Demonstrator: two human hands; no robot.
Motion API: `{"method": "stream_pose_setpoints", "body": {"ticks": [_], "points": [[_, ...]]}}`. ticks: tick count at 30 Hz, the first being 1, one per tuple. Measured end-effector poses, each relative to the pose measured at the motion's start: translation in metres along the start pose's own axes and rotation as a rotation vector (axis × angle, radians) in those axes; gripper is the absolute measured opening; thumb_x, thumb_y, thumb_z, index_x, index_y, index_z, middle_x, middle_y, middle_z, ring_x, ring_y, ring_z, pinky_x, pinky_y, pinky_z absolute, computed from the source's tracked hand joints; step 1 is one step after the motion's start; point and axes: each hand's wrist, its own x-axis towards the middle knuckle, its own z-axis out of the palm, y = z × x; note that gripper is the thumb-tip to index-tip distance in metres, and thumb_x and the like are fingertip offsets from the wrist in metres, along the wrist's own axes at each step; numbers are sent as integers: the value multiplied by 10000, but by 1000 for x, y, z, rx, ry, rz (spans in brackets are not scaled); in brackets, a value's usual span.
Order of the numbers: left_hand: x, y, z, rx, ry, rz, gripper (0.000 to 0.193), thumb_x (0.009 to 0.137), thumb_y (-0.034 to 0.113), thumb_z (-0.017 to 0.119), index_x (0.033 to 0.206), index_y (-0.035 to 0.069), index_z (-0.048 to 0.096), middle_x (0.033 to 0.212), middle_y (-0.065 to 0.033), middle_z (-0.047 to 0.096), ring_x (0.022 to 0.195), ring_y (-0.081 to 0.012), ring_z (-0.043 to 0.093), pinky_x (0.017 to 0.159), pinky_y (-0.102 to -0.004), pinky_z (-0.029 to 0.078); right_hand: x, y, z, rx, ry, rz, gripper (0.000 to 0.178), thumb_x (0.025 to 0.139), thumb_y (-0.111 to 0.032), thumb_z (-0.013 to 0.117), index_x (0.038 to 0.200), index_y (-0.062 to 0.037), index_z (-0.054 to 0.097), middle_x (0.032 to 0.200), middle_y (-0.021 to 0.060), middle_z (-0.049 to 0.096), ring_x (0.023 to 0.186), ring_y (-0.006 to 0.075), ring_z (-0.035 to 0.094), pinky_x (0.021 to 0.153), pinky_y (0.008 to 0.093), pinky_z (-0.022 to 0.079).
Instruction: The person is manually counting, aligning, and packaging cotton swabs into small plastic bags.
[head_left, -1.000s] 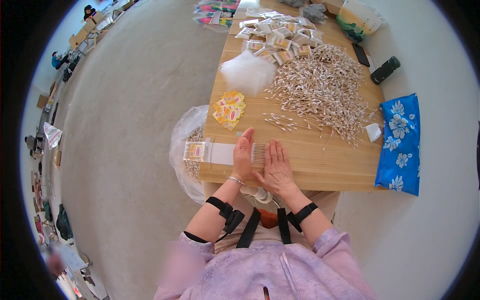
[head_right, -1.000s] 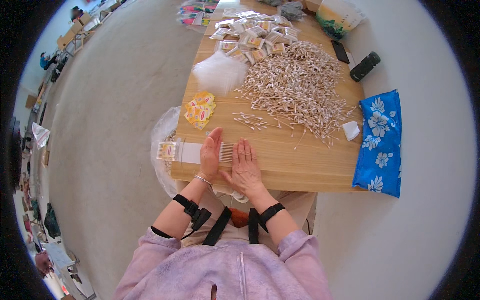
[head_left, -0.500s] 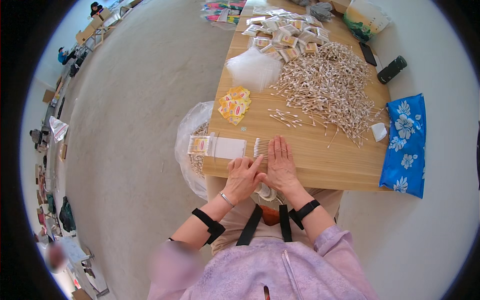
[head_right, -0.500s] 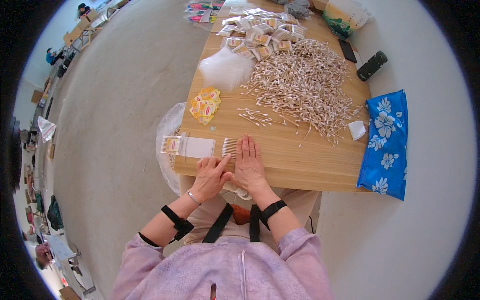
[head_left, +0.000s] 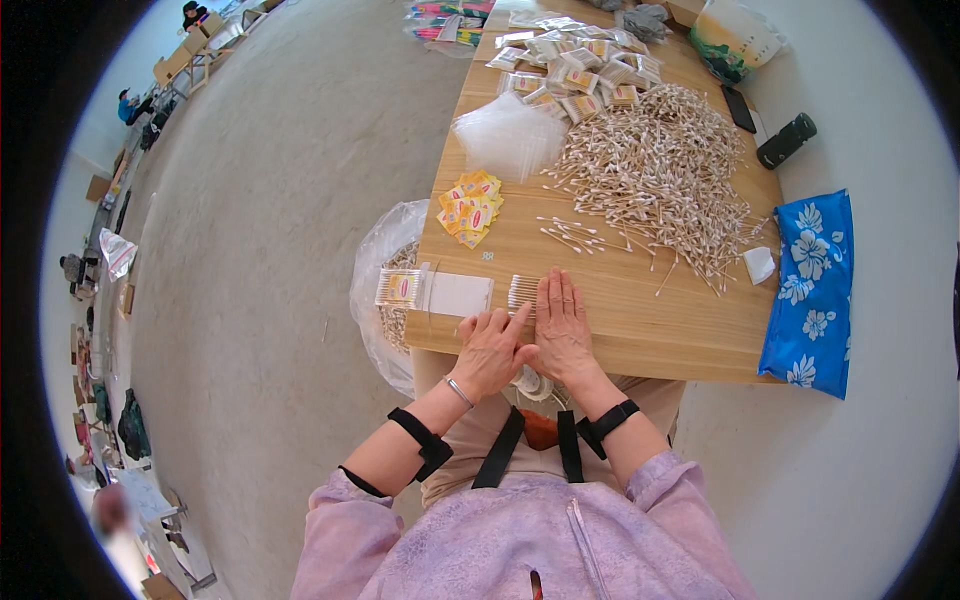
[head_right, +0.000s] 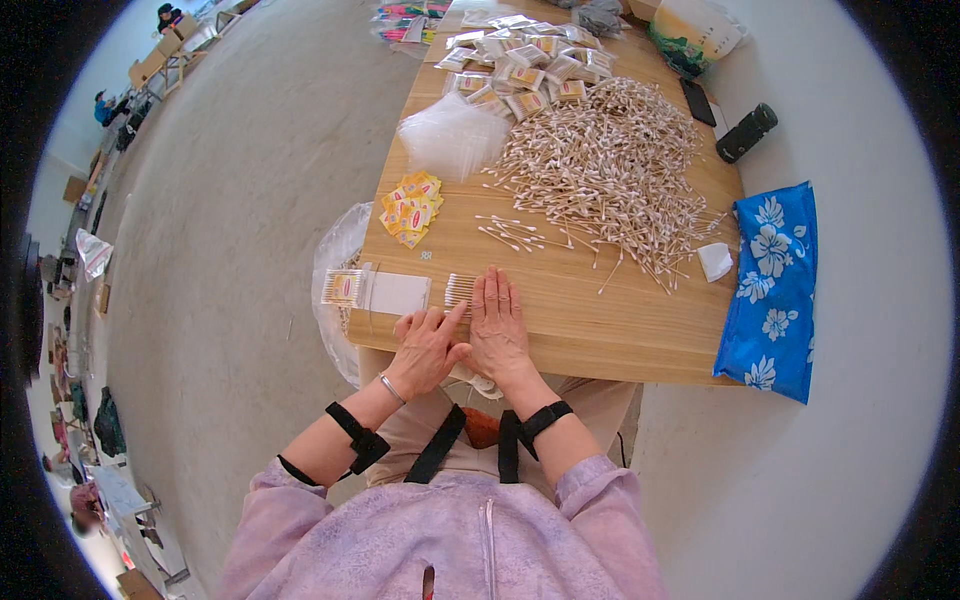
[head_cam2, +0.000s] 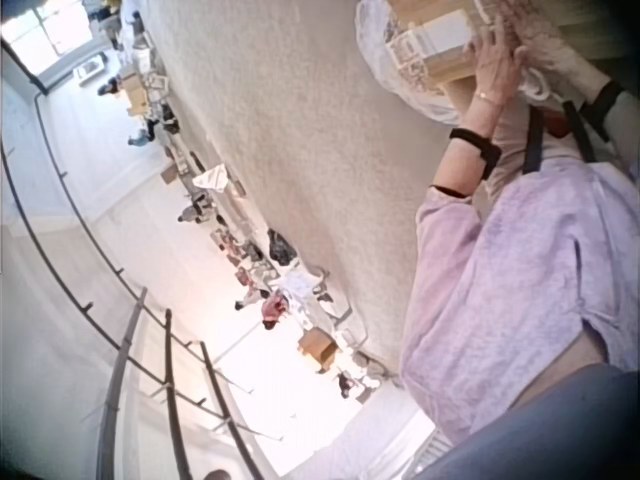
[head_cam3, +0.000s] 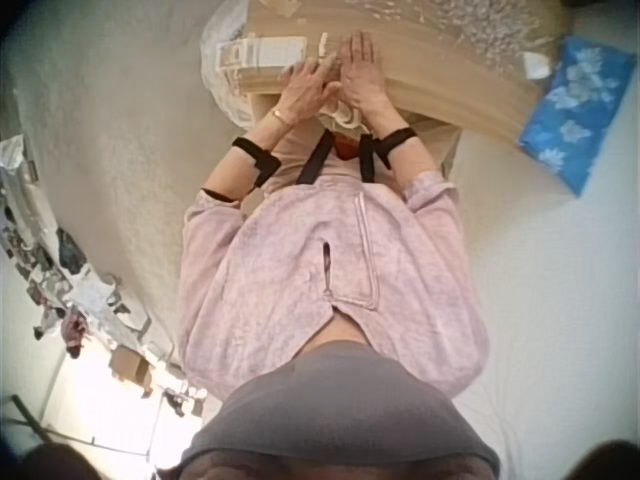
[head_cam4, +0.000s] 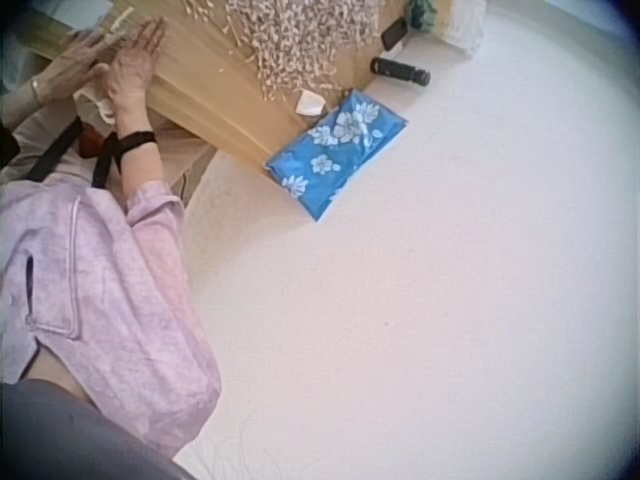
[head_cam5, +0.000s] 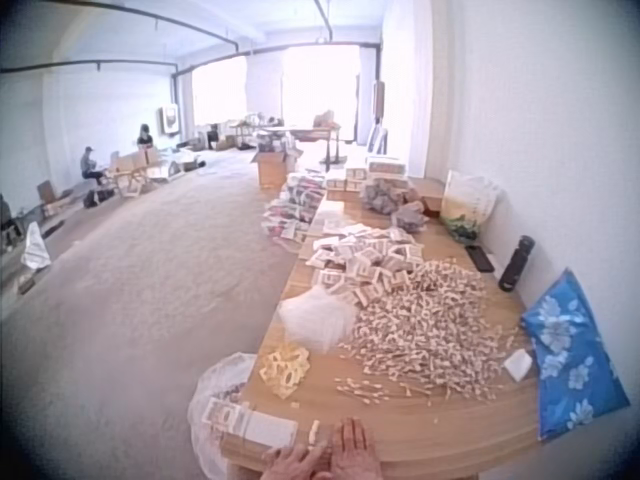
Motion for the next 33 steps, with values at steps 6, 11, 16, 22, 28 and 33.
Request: {"method": "stream_pose_setpoints", "body": {"ticks": [6, 11, 16, 22, 28, 33], "points": [[0, -4, 4, 1, 1, 2, 638, 858, 434, 559, 1379, 107, 388, 1003, -99, 493, 970, -263, 463, 879, -414, 281, 1, -3, -3, 31, 13, -4, 999, 682, -415, 621, 1409, 109, 179, 1498, 265, 148, 1421, 378, 99, 1161, 463, 66], [4, -3, 5, -37, 33, -14, 632, 865, 440, 548, 1374, 99, 393, 978, -95, 501, 957, -260, 467, 860, -408, 283, 1, -2, -1, 60, 14, 4, 954, 703, -388, 598, 1412, 102, 190, 1502, 265, 142, 1422, 375, 101, 1160, 463, 64], [8, -3, 4, -27, 24, -19, 611, 876, 442, 536, 1358, 89, 408, 972, -92, 510, 948, -258, 469, 852, -406, 284, 2, -2, 1, 88, -8, 16, 918, 722, -356, 569, 1424, 92, 181, 1511, 264, 123, 1427, 372, 86, 1159, 462, 53], [10, -1, 4, -37, 35, -28, 602, 881, 438, 533, 1353, 84, 413, 990, -92, 540, 956, -259, 494, 849, -406, 290, 1, -2, 1, 79, -27, 29, 903, 739, -359, 548, 1428, 91, 175, 1517, 265, 103, 1430, 374, 64, 1160, 462, 36], [15, -1, 3, -48, 27, -68, 621, 884, 445, 528, 1366, 72, 406, 981, -95, 563, 931, -256, 514, 832, -405, 302, 1, -2, 0, 94, -11, 17, 895, 751, -373, 541, 1427, 90, 181, 1516, 267, 109, 1431, 369, 64, 1159, 464, 29], [15, -5, 8, -12, 33, -47, 604, 888, 446, 522, 1351, 68, 435, 970, -96, 569, 920, -256, 519, 828, -405, 303, 1, -4, 1, 85, -10, 27, 899, 750, -377, 543, 1429, 86, 180, 1516, 264, 115, 1432, 368, 62, 1159, 460, 29]]}}
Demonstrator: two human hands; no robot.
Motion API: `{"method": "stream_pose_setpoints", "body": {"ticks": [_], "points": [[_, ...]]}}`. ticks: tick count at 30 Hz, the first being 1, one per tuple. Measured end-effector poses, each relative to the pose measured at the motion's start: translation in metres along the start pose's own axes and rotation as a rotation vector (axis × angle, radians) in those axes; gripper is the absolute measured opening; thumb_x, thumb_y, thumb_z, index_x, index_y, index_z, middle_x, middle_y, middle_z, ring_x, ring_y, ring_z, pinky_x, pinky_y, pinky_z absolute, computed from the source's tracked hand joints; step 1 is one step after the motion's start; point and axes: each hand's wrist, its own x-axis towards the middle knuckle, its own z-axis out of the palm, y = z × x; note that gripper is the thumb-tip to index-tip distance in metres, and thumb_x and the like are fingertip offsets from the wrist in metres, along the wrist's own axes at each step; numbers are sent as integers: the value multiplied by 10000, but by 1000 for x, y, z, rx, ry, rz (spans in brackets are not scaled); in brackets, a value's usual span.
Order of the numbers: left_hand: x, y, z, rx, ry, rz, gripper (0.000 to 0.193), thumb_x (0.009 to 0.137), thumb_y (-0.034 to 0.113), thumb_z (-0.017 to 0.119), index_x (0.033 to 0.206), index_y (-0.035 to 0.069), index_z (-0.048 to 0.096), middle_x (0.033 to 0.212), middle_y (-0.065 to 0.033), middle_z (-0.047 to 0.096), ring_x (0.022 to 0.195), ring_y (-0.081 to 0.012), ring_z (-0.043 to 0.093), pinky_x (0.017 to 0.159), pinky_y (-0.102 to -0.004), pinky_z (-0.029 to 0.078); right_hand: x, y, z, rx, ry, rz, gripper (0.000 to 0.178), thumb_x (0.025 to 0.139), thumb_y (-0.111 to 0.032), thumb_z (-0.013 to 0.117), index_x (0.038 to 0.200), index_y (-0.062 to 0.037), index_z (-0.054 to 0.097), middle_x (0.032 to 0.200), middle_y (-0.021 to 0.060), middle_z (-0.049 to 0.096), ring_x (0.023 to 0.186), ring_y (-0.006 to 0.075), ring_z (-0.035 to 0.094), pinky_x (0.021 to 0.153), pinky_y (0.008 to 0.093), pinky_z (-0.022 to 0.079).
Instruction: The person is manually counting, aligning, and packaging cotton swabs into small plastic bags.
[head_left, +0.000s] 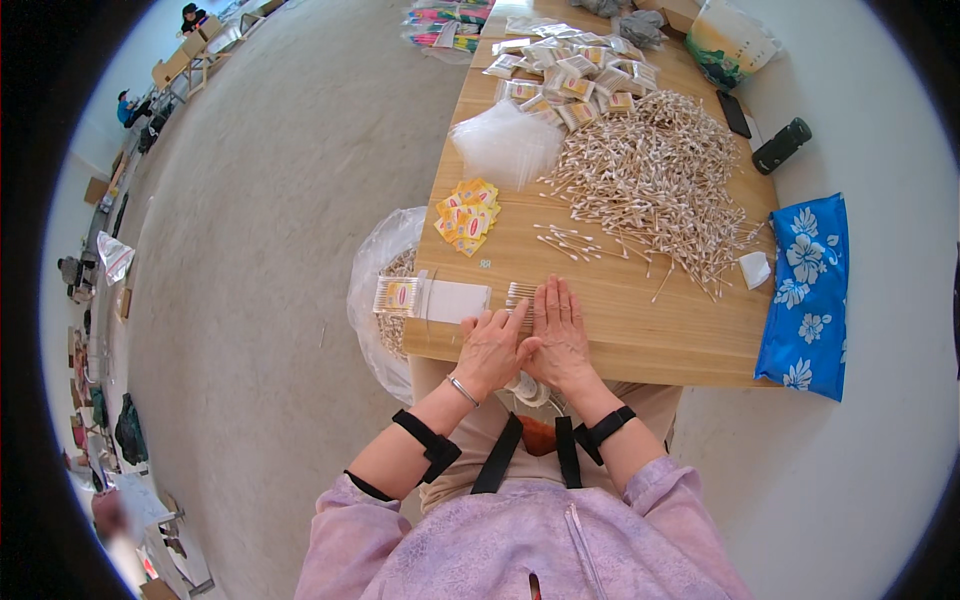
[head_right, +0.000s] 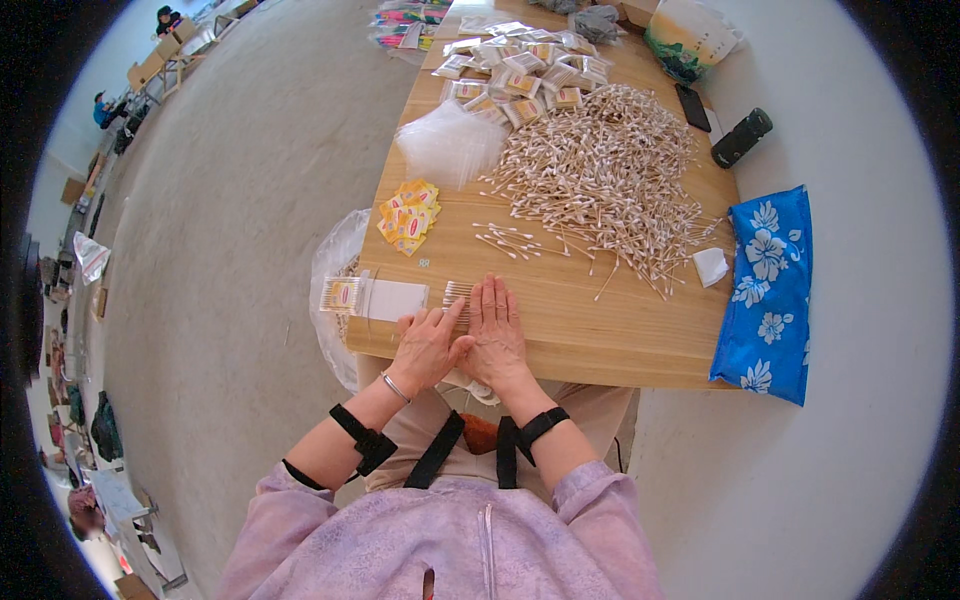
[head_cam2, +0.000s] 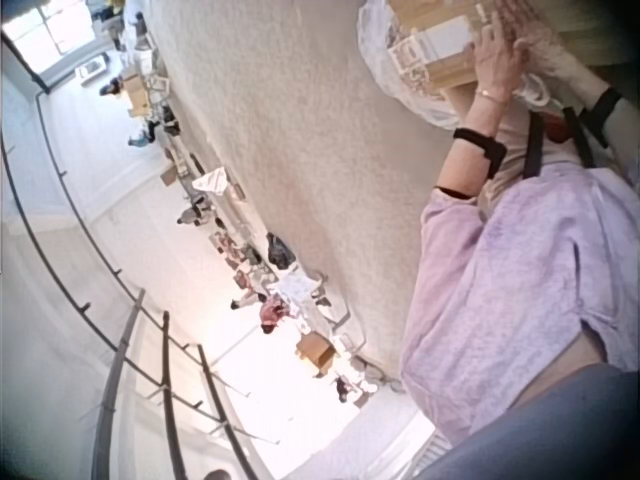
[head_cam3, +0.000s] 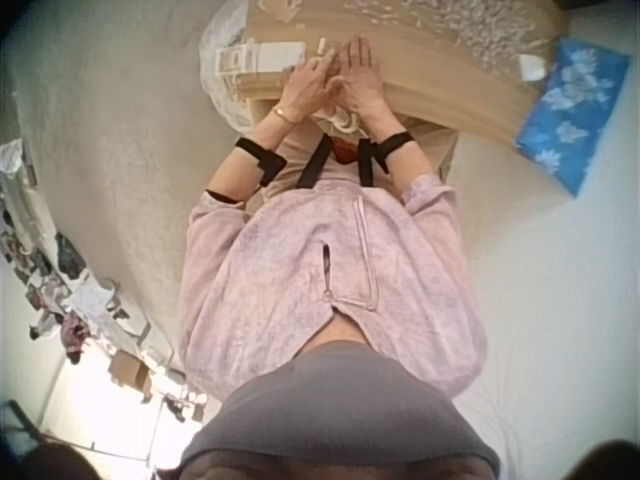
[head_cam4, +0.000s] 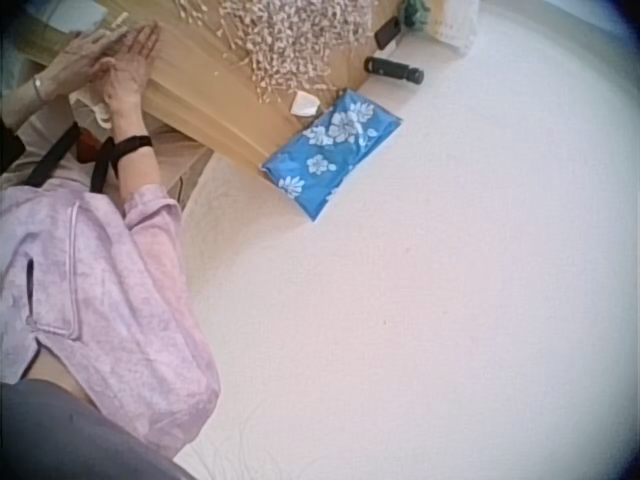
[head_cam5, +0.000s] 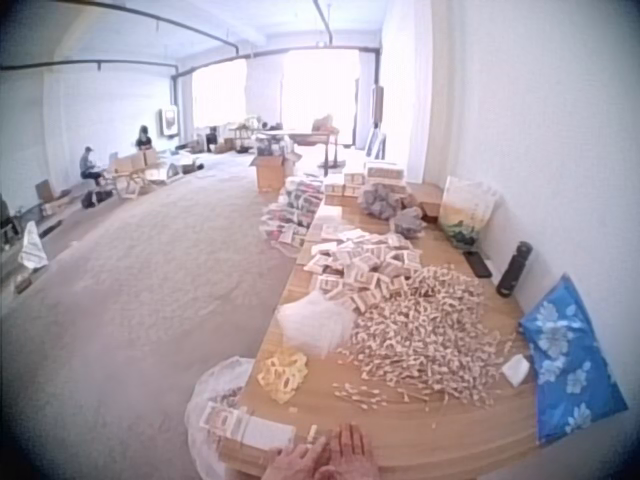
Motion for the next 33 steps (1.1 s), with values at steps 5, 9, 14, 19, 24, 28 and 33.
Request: {"method": "stream_pose_setpoints", "body": {"ticks": [5, 9, 14, 19, 24, 28, 33], "points": [[1, 4, -4, 16, -7, 1, 597, 891, 428, 526, 1360, 71, 424, 974, -96, 579, 932, -254, 527, 829, -403, 306, 0, 2, 3, -12, 21, -2, 903, 746, -381, 549, 1428, 85, 183, 1514, 264, 120, 1431, 369, 62, 1159, 459, 31], [7, 6, -8, -43, -7, -44, 574, 891, 364, 539, 1367, 71, 410, 1007, -98, 610, 934, -248, 558, 827, -394, 322, -1, 2, 1, -33, 18, -7, 881, 757, -379, 545, 1421, 86, 201, 1511, 264, 128, 1430, 371, 72, 1158, 462, 46], [10, -2, -1, 1, -40, -34, 555, 883, 278, 550, 1373, 68, 398, 1015, -101, 624, 924, -253, 582, 820, -392, 343, 0, 0, 3, -54, 45, -1, 869, 770, -400, 542, 1413, 88, 221, 1508, 262, 141, 1426, 371, 91, 1156, 465, 66], [9, -3, 0, 2, -26, -12, 570, 857, 206, 567, 1377, 63, 385, 997, -107, 626, 922, -254, 585, 809, -400, 347, 1, 0, -1, -4, 34, -3, 891, 766, -433, 557, 1409, 89, 228, 1504, 263, 153, 1424, 370, 103, 1156, 462, 71], [16, 0, -6, -29, -78, -47, 601, 830, 175, 585, 1378, 65, 365, 931, -107, 645, 843, -275, 609, 766, -419, 358, 1, -1, -3, -23, 23, 1, 908, 761, -451, 564, 1407, 92, 229, 1500, 266, 159, 1423, 368, 106, 1157, 459, 72], [19, -5, -2, -7, -75, -26, 615, 832, 164, 588, 1390, 79, 344, 902, -100, 654, 809, -282, 618, 745, -424, 362, 1, -1, -3, -24, 33, 1, 908, 764, -459, 561, 1406, 91, 229, 1500, 264, 159, 1421, 369, 112, 1157, 460, 75], [20, -5, -2, -26, -87, -73, 536, 844, 156, 582, 1334, 103, 372, 858, -99, 660, 802, -278, 628, 721, -432, 352, 1, -3, -7, 2, 33, -4, 927, 753, -475, 591, 1395, 98, 246, 1490, 264, 176, 1413, 372, 134, 1155, 463, 90]]}}
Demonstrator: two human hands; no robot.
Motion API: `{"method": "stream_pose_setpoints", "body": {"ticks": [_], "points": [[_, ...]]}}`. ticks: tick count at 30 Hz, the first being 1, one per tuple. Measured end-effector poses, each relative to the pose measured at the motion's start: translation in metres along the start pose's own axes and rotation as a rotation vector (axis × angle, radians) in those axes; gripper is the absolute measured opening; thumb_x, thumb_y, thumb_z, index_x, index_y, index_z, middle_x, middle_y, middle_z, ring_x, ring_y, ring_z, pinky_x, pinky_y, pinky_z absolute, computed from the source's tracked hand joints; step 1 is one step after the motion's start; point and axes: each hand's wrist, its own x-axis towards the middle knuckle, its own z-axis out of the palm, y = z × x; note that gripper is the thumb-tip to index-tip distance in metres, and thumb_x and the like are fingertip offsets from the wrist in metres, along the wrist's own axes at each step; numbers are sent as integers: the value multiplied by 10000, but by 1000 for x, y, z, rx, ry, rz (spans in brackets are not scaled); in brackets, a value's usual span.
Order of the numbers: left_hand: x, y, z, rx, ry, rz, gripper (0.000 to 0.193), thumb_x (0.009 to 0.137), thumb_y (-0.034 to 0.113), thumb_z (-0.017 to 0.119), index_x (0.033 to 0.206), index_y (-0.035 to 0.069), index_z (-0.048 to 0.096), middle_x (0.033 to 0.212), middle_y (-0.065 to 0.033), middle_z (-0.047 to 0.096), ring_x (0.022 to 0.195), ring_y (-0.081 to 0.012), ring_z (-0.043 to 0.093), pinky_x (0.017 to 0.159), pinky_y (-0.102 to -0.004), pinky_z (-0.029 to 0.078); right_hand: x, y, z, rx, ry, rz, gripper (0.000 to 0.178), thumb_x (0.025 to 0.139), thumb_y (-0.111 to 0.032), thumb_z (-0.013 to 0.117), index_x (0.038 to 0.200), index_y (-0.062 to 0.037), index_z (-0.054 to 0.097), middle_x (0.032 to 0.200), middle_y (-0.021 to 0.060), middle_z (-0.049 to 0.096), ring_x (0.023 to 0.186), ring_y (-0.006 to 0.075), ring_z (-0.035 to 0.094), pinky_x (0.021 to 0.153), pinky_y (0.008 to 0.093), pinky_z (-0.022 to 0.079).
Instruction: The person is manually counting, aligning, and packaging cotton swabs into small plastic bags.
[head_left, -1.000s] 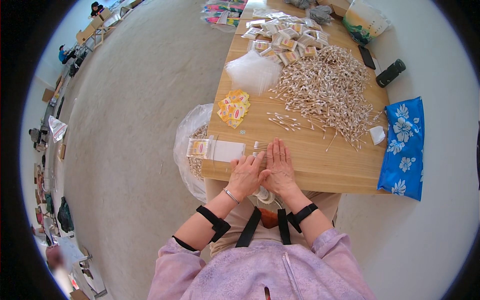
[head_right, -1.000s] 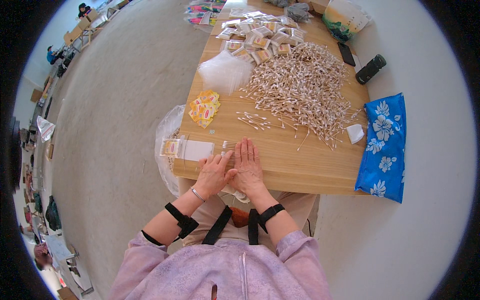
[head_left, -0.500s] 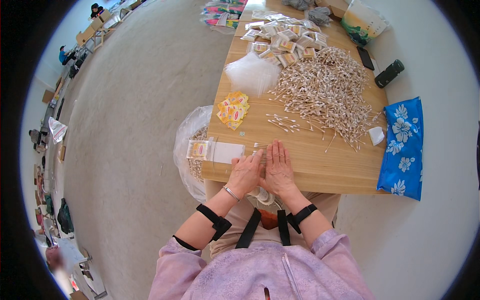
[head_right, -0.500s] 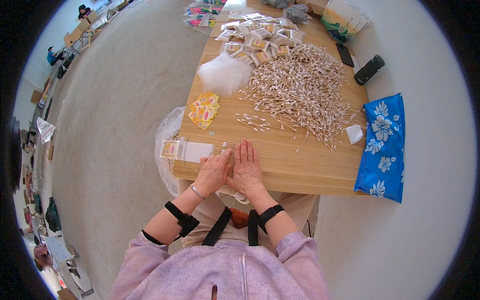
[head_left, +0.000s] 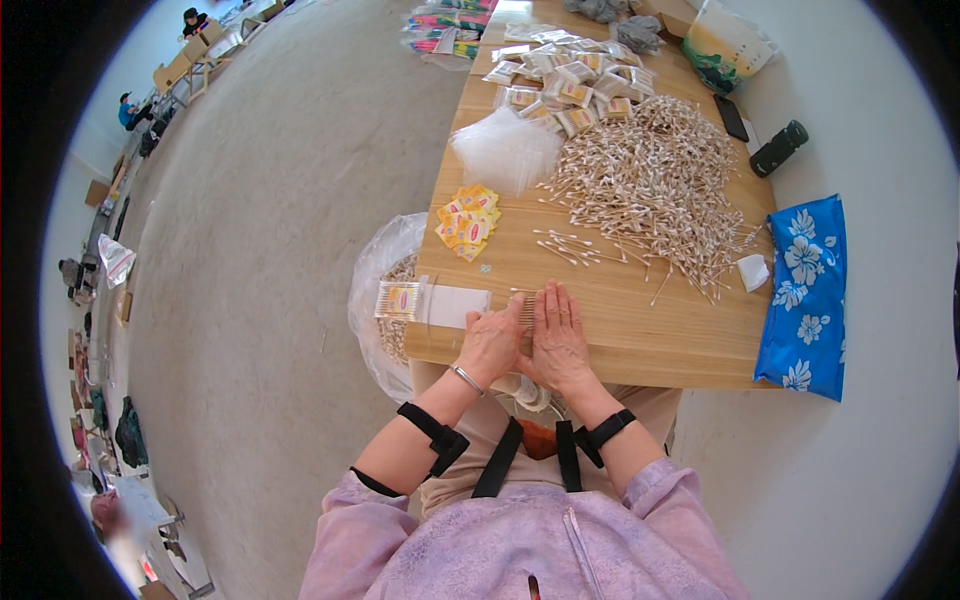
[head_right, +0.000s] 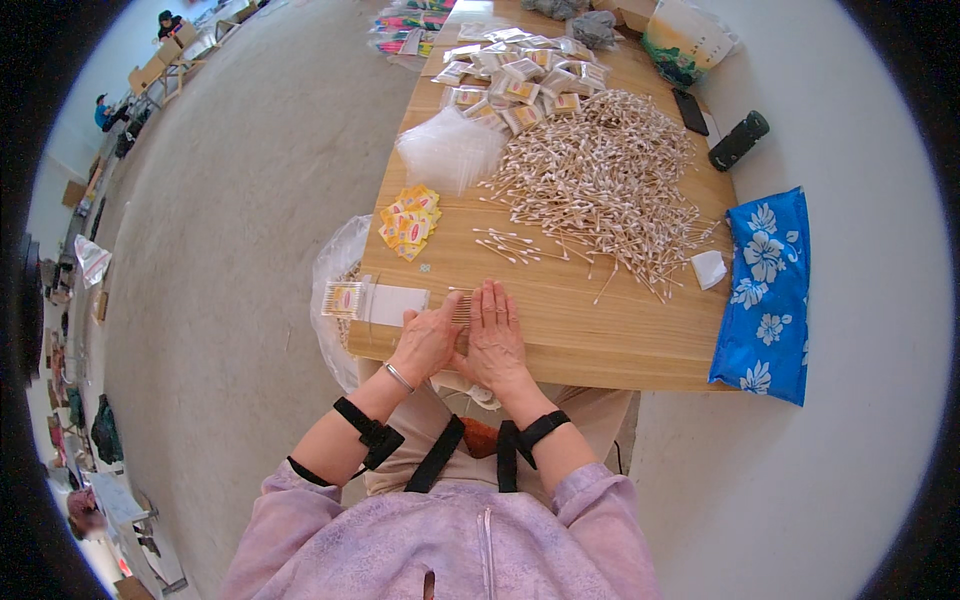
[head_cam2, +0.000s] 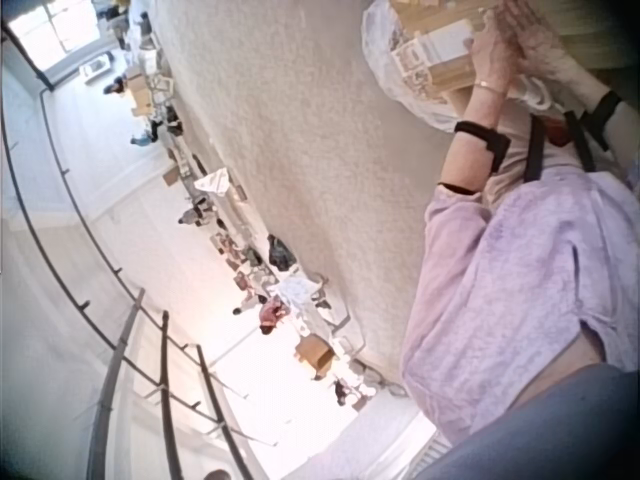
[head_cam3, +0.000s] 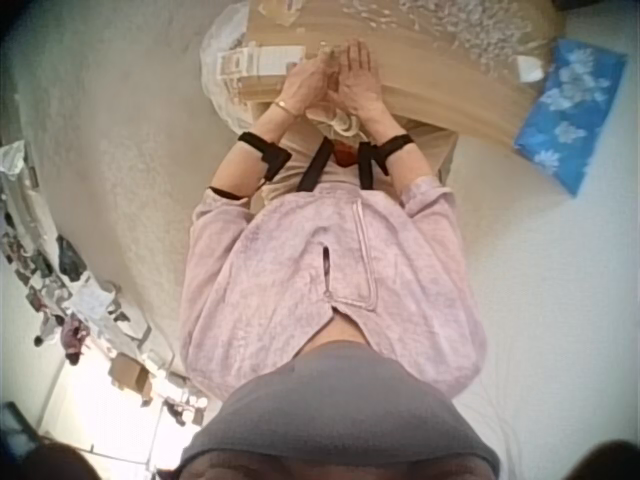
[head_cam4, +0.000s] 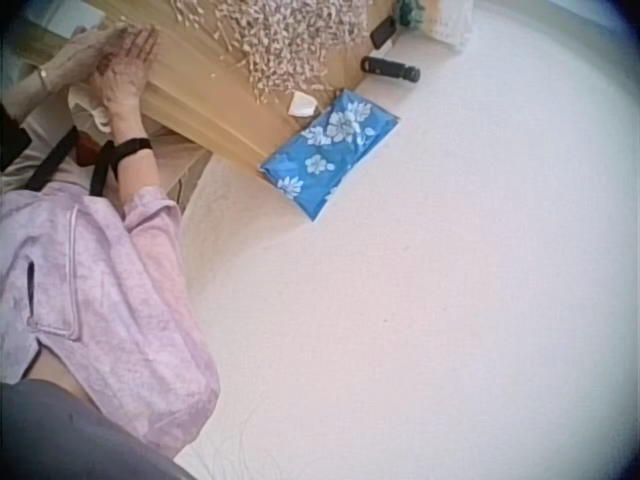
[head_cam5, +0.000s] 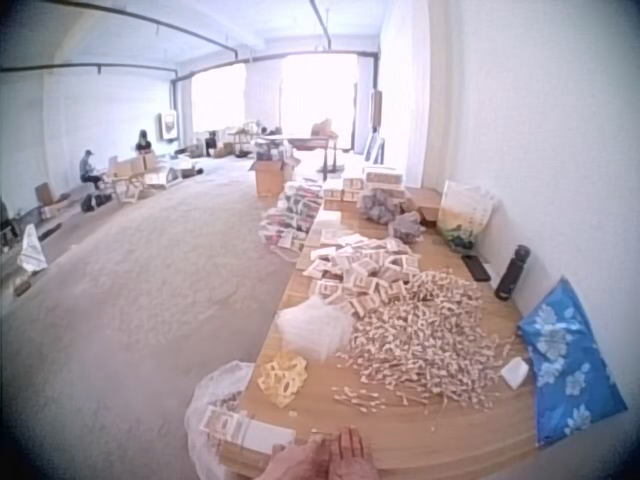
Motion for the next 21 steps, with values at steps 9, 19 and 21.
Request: {"method": "stream_pose_setpoints", "body": {"ticks": [9, 19, 21], "points": [[-2, 0, 0, -15, 54, -8, 468, 836, 170, 601, 1270, 110, 436, 701, -92, 644, 719, -278, 635, 706, -410, 351, -11, -4, -7, 31, -15, -74, 956, 741, -459, 643, 1389, 117, 240, 1478, 280, 190, 1405, 377, 154, 1151, 467, 115], [-7, 3, 3, -34, 340, 17, 468, 820, 155, 590, 1276, 84, 511, 1144, -109, 509, 1101, -310, 449, 894, -420, 368, -10, -9, -10, 30, -85, -23, 975, 751, -483, 604, 1404, 120, 205, 1485, 295, 162, 1419, 383, 99, 1162, 461, 55], [-10, 2, 5, 109, 257, 66, 464, 828, 169, 582, 1281, 104, 513, 1191, -84, 495, 1137, -291, 433, 919, -413, 361, -9, -9, -10, 33, -84, -23, 977, 750, -490, 603, 1403, 121, 208, 1489, 291, 154, 1420, 380, 91, 1162, 462, 52]]}}
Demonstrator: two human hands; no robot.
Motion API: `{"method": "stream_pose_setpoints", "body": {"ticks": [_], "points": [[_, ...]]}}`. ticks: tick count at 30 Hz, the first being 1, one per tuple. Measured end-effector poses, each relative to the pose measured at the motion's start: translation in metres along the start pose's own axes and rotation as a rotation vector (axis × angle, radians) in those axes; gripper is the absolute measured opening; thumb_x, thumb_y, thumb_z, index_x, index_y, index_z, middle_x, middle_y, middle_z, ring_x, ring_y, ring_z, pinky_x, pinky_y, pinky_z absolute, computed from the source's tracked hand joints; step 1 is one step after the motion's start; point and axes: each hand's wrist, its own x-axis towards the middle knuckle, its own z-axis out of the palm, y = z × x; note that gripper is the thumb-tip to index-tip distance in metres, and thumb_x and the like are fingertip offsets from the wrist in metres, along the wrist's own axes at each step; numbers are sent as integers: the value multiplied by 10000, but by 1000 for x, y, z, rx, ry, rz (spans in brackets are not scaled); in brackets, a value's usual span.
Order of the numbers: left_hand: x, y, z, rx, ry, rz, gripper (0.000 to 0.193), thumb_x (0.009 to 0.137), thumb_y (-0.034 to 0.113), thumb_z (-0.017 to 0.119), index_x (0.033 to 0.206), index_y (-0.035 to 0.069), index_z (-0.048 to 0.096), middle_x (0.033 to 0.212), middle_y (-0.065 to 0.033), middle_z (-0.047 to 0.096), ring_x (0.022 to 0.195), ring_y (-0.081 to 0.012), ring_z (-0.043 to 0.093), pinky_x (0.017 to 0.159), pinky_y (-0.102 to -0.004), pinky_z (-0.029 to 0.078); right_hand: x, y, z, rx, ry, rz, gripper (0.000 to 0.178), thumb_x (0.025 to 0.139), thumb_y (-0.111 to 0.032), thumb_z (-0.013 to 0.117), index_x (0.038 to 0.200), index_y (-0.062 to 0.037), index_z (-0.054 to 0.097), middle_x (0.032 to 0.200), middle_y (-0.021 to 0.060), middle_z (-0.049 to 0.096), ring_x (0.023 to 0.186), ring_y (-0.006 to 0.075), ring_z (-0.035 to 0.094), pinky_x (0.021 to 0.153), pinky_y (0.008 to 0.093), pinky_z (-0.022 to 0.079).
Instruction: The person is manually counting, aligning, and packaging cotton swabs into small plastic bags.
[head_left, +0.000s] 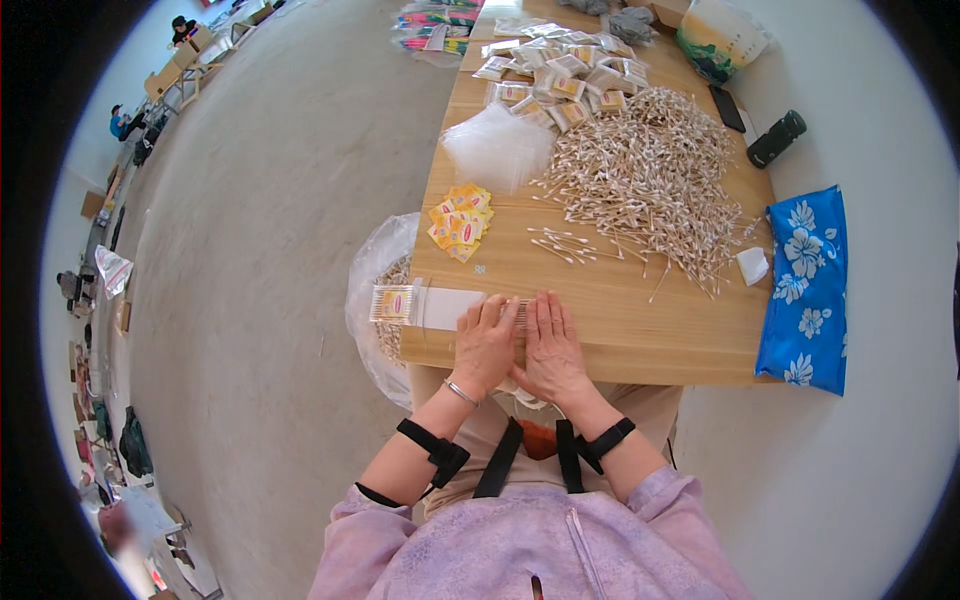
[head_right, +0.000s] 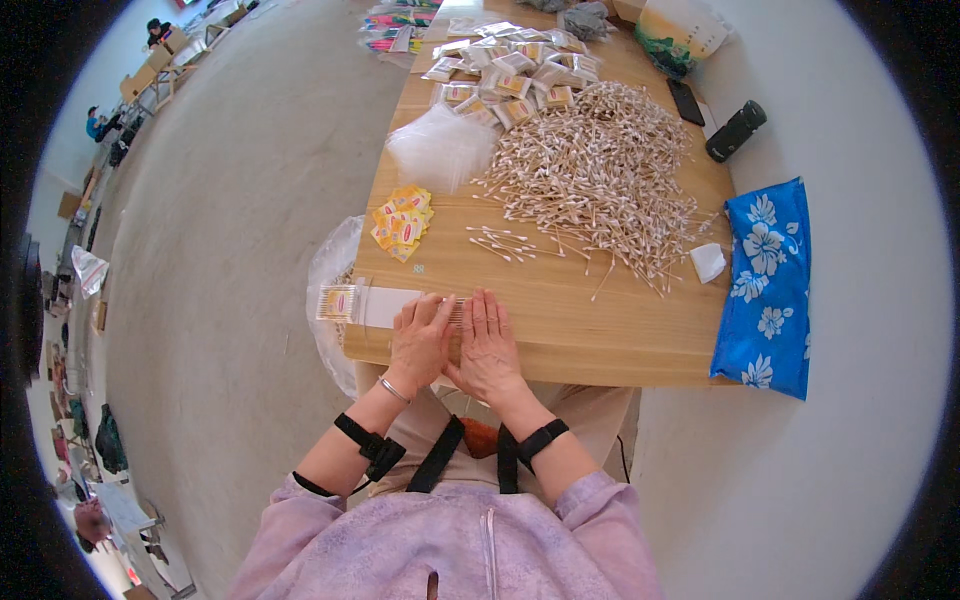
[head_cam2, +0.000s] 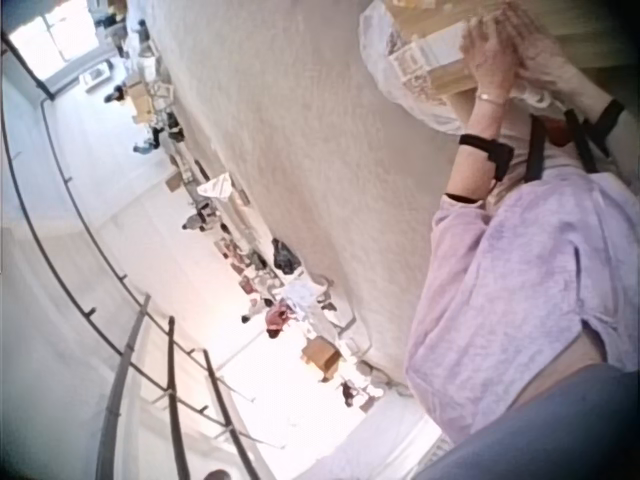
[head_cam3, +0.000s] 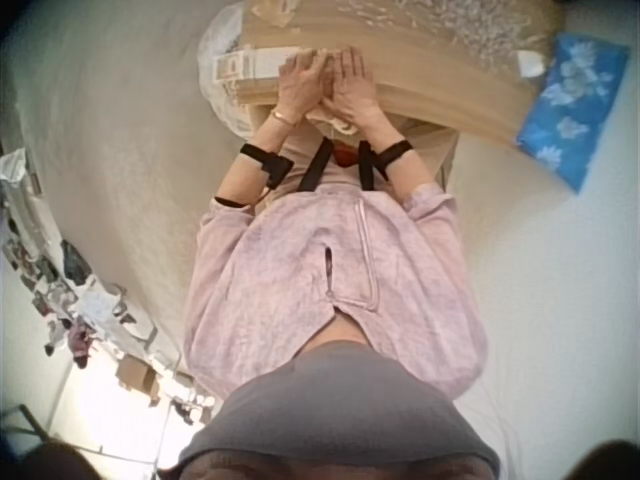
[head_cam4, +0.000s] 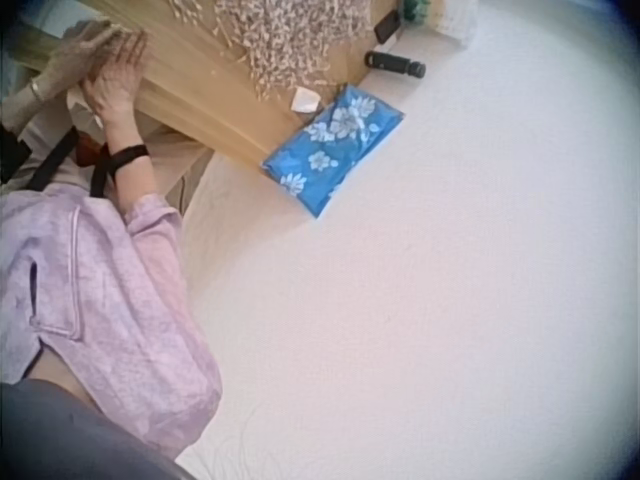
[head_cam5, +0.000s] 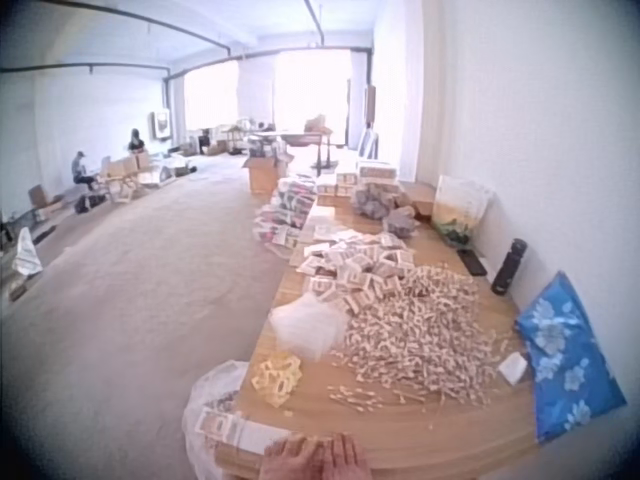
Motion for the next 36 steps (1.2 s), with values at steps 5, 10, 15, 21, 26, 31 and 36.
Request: {"method": "stream_pose_setpoints", "body": {"ticks": [5, 10, 15, 21, 26, 31, 36], "points": [[-4, 0, -6, 89, -64, 53, 490, 832, 184, 592, 1304, 95, 501, 1302, -75, 459, 1202, -277, 406, 977, -407, 329, -1, 0, 2, 2, -5, 17, 987, 758, -529, 583, 1414, 101, 201, 1501, 275, 138, 1424, 370, 81, 1161, 458, 46], [-7, -4, -7, 84, -92, 85, 504, 841, 192, 581, 1323, 83, 481, 1388, -79, 432, 1291, -260, 366, 1009, -403, 304, -2, -1, 3, -13, -27, 33, 996, 768, -559, 565, 1427, 86, 187, 1508, 268, 128, 1428, 362, 73, 1161, 457, 37], [-1, -12, 11, -674, 33, -246, 448, 955, 169, 454, 1368, 1, 403, 1413, -155, 409, 1339, -285, 342, 1101, -382, 256, 1, -5, 9, -24, -37, 74, 990, 792, -555, 559, 1432, 87, 162, 1513, 263, 108, 1428, 366, 65, 1159, 457, 37], [11, 0, 20, -1163, 173, -356, 449, 1006, 187, 370, 1397, -33, 349, 1428, -150, 402, 1338, -218, 345, 1110, -327, 235, 2, -11, 4, -13, -49, 98, 933, 832, -507, 530, 1425, 105, 151, 1512, 270, 99, 1425, 383, 52, 1158, 458, 35], [13, -10, 30, -1354, 181, -340, 477, 1022, 258, 356, 1399, -34, 338, 1442, -151, 376, 1366, -226, 305, 1134, -332, 205, 6, -18, 12, -11, -48, 103, 864, 858, -448, 494, 1417, 118, 157, 1506, 285, 102, 1422, 397, 47, 1155, 473, 26], [19, -21, 27, -1463, 184, -405, 505, 1022, 301, 349, 1393, -41, 337, 1448, -162, 359, 1367, -229, 302, 1140, -344, 207, 19, -32, 26, 2, -6, 153, 790, 878, -391, 455, 1411, 121, 176, 1503, 288, 107, 1418, 412, 49, 1152, 487, 22], [24, -49, 15, -1331, 145, -402, 508, 1023, 325, 333, 1374, -40, 365, 1431, -156, 381, 1361, -224, 308, 1138, -344, 212, 46, -53, 41, -65, 19, 177, 734, 900, -371, 404, 1412, 111, 193, 1507, 275, 105, 1420, 402, 45, 1152, 485, 29]]}}
